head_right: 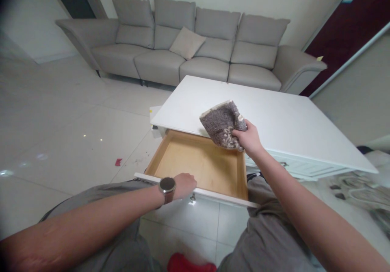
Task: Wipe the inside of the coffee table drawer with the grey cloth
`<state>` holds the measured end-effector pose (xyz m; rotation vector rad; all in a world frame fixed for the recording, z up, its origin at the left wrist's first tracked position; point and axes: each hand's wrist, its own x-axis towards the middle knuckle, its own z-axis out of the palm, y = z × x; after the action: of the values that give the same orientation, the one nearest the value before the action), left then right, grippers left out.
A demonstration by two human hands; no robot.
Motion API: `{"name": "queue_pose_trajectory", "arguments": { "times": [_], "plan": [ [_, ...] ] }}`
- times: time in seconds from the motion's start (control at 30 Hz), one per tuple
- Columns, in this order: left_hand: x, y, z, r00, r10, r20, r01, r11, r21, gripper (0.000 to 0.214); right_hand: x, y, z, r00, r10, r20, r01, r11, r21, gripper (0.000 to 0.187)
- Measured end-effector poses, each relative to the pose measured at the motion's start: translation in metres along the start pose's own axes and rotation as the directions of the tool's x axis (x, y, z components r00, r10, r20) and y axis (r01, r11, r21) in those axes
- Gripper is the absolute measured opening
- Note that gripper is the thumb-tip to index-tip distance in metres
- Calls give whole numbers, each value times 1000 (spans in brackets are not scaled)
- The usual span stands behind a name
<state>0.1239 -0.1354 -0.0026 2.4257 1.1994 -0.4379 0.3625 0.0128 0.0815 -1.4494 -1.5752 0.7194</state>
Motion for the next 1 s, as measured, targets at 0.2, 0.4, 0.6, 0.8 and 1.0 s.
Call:
{"name": "queue_pose_trajectory", "arguments": {
  "times": [0.2,0.4,0.6,0.8,1.0],
  "plan": [
    [-22,-8,-53,992,-104,71,108,992,-68,31,-35,-8,21,936,316,154,-352,848,396,41],
    [-27,-9,-81,804,-90,-588,-130,938,-322,79,-65,-23,37,861,420,288,-508,661,552,40],
    [-1,-2,-76,726,-160,-669,-269,830,-489,77,-86,-38,43,777,379,502,-627,532,569,31],
    [18,-50,-73,835,-324,-445,-220,545,-809,40,-82,-37,30,911,222,347,-358,845,398,38],
    [13,-94,-69,864,-430,-260,60,602,-796,40,-92,-43,17,934,-167,317,142,985,102,16]
  ]
}}
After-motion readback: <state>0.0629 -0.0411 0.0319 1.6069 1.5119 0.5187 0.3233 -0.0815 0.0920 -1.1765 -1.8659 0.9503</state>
